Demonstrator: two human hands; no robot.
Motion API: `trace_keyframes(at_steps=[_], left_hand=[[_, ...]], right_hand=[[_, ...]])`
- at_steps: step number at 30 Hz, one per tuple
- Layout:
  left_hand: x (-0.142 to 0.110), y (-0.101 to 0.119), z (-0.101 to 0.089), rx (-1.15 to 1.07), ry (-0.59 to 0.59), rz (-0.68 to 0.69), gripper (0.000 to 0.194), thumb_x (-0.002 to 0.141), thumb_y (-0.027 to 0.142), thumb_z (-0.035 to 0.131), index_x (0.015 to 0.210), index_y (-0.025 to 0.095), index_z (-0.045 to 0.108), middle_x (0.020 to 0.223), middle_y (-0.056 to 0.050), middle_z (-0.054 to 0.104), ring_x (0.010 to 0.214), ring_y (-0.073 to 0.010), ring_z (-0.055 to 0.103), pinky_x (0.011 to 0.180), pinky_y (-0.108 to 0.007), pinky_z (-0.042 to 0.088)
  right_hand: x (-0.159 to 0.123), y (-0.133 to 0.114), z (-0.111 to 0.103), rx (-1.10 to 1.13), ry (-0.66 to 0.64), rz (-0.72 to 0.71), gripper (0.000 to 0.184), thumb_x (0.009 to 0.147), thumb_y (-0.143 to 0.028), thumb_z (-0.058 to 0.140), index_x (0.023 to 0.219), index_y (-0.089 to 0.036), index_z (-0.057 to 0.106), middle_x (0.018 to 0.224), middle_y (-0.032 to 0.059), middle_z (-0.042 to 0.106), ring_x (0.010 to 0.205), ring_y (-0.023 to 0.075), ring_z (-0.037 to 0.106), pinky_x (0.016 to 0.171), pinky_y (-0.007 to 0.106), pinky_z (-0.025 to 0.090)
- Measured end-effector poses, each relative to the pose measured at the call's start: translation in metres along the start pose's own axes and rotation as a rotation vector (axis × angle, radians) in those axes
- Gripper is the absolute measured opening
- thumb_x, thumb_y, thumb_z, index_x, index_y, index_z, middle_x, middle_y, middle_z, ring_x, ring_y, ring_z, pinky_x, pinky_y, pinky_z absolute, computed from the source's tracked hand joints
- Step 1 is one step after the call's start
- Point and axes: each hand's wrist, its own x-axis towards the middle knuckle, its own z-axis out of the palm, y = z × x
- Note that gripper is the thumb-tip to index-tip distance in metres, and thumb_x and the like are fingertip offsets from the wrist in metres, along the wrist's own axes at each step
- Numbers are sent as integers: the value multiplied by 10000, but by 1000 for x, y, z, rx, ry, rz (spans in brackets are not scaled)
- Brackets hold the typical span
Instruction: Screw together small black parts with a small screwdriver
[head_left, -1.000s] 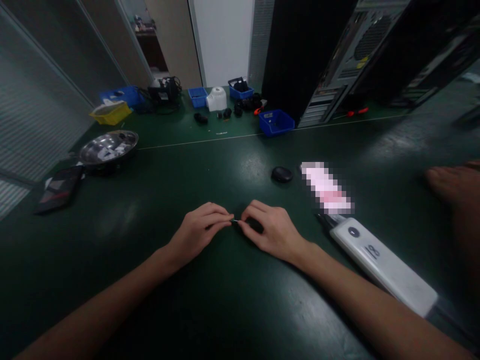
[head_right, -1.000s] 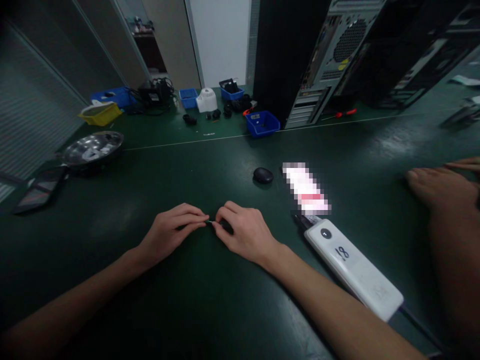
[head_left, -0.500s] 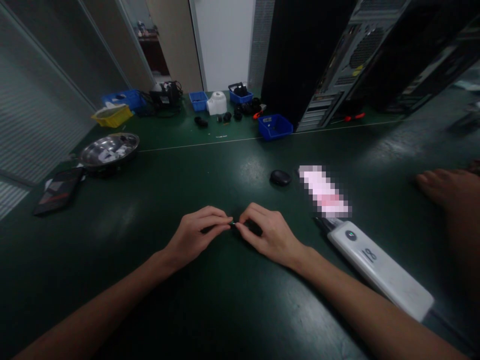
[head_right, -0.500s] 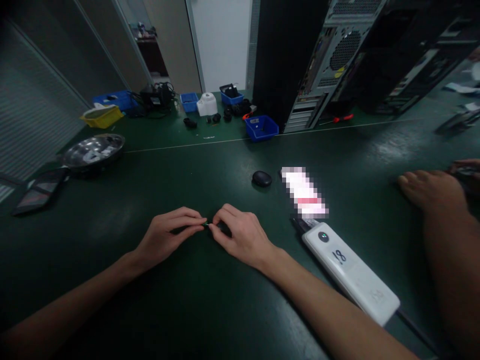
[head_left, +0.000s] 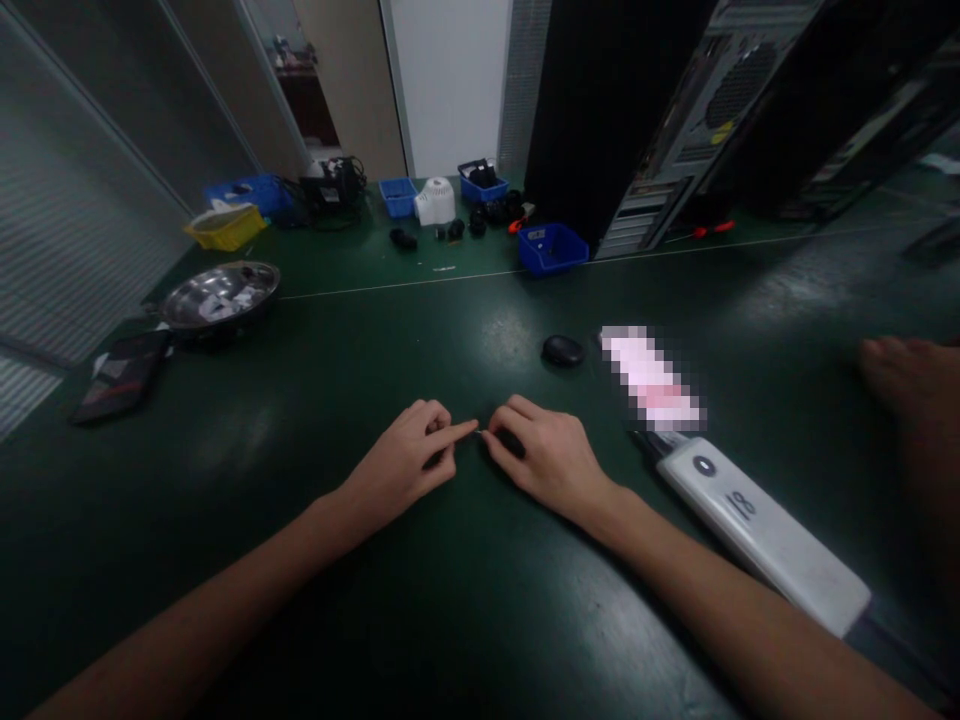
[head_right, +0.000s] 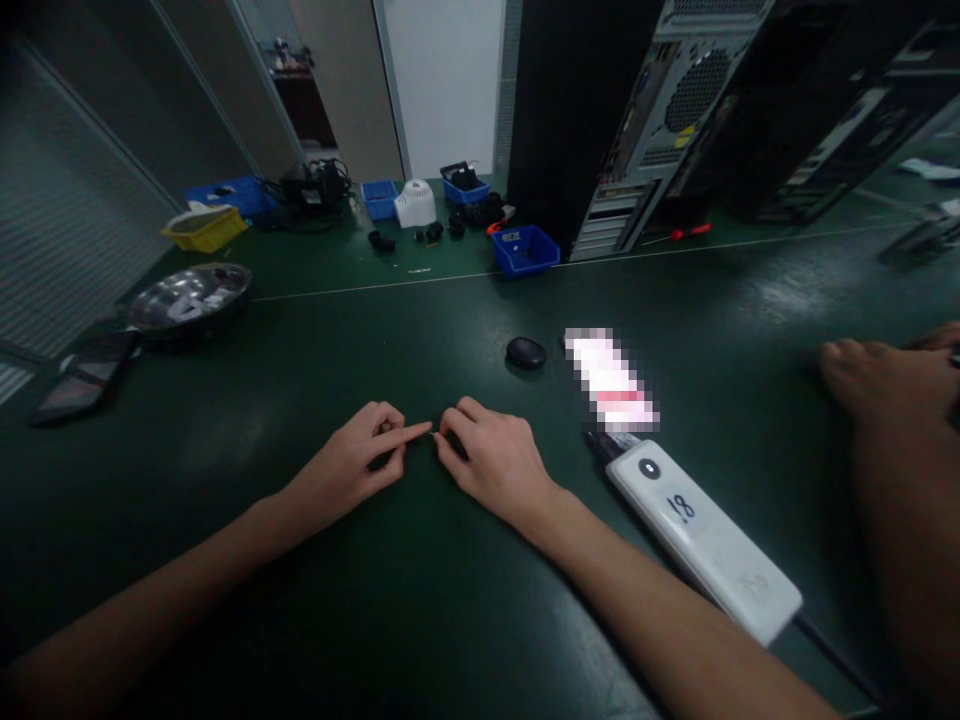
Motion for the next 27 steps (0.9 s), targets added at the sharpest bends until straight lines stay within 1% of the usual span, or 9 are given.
trace_keyframes(at_steps=[4, 8, 12, 14, 16, 18, 21, 24, 27], left_hand=[[1, 1, 1, 41, -23, -7, 499, 963, 140, 538, 1440, 285, 536, 1073, -64, 565, 969, -201, 514, 801, -349, 474], [-1, 3, -1, 38, -9, -13, 480, 978, 154, 520, 1440, 282, 535, 1083, -67, 570, 982, -207, 518, 812, -360, 475], [-3, 7, -3, -15, 4, -24, 483, 975, 148, 517, 1447, 251, 513, 1138, -77, 601, 1011, -207, 546, 840, -370, 502], [-4, 10, -3, -63, 5, -27, 438, 975, 155, 531, 1406, 234, 539, 1163, -75, 622, 1035, -204, 565, 869, -374, 518], [-4, 13, -2, -83, 21, -9, 357, 977, 166, 543, 1324, 231, 597, 1195, -74, 633, 1088, -211, 575, 909, -384, 527], [-2, 16, 0, -60, 44, 7, 306, 982, 176, 544, 1269, 235, 633, 1285, -77, 615, 1187, -228, 559, 975, -412, 521], [2, 17, 3, -16, 30, 12, 317, 996, 187, 531, 1298, 233, 617, 1366, -69, 601, 1265, -232, 542, 1065, -459, 490], [2, 13, 1, 1, -18, 9, 334, 1016, 192, 495, 1335, 222, 591, 1312, -57, 644, 1224, -208, 574, 1080, -457, 486], [-9, -5, -10, 6, 1, -50, 340, 1019, 208, 490, 1343, 231, 591, 1297, -54, 650, 1196, -196, 596, 1048, -421, 514]], right_hand=[[-1, -1, -2, -61, -3, 22, 164, 996, -337, 537, 942, -222, 640, 962, 16, 622, 693, 127, 544, 585, 278, 299], [-2, 0, -4, -81, 36, 99, 151, 971, -341, 566, 907, -226, 641, 941, 19, 628, 685, 137, 547, 568, 285, 278], [-2, 0, -4, -97, 81, 181, 141, 971, -339, 562, 908, -232, 630, 936, 18, 638, 700, 149, 566, 564, 288, 271], [-2, 0, -3, -89, 93, 204, 152, 976, -346, 557, 902, -231, 625, 932, 19, 641, 704, 152, 574, 564, 288, 273], [-2, 1, -2, -83, 99, 212, 156, 976, -350, 559, 901, -230, 626, 931, 21, 642, 712, 154, 582, 565, 290, 277], [-2, 1, -1, -82, 99, 211, 152, 975, -348, 561, 905, -230, 628, 931, 22, 641, 717, 156, 587, 566, 292, 280], [-2, 1, -1, -74, 99, 205, 153, 977, -347, 559, 904, -231, 628, 935, 19, 641, 717, 153, 586, 569, 291, 285], [-2, 0, -2, -60, 94, 200, 157, 977, -347, 559, 897, -230, 625, 931, 14, 639, 709, 149, 577, 570, 288, 285], [-2, 0, -3, -47, 89, 196, 165, 978, -353, 561, 896, -226, 629, 930, 16, 636, 704, 146, 569, 572, 284, 286]])
